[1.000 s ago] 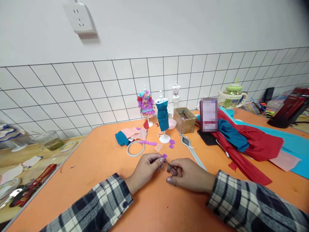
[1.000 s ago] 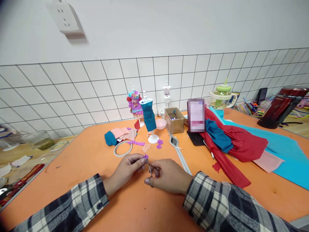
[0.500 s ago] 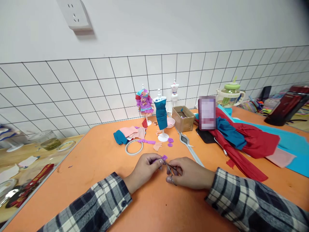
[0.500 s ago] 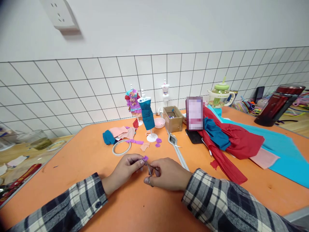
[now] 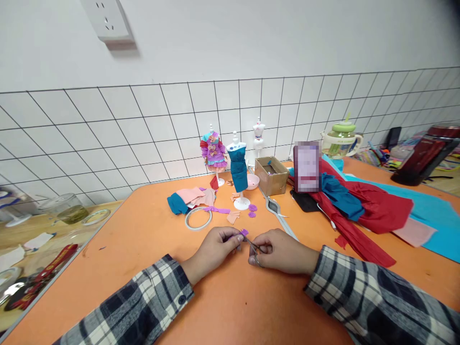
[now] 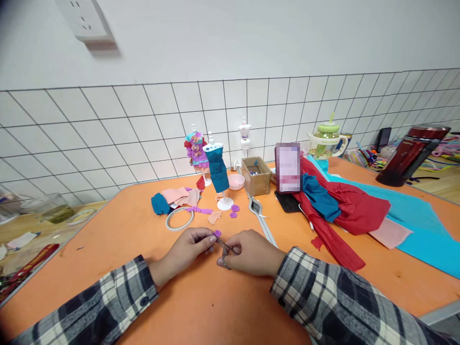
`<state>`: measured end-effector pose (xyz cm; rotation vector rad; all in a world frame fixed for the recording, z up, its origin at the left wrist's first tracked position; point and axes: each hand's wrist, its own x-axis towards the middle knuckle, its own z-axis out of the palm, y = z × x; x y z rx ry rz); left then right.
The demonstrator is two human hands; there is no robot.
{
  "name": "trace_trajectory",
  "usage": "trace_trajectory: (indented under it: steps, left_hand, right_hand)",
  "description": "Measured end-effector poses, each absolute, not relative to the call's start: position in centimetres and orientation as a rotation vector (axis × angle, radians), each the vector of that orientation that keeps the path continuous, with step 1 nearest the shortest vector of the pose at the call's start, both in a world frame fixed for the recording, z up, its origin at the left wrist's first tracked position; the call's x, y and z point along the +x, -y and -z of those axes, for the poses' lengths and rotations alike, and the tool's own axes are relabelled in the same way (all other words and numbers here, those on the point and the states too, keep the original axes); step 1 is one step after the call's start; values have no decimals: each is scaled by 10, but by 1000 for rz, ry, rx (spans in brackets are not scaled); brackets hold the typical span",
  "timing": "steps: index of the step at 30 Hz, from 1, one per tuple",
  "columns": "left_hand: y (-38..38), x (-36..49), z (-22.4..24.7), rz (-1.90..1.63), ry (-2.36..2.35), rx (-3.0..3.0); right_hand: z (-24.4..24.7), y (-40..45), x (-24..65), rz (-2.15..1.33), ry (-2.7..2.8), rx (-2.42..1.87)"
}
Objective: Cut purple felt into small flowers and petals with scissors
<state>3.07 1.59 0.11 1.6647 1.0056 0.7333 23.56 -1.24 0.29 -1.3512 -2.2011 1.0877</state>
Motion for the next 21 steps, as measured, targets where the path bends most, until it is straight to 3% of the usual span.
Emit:
trace_trajectory:
  steps: [21]
  left_hand:
    - [-17, 30, -3, -831, -984, 1603]
  right_hand:
    - [-7, 17, 231, -1170, 2184, -1336]
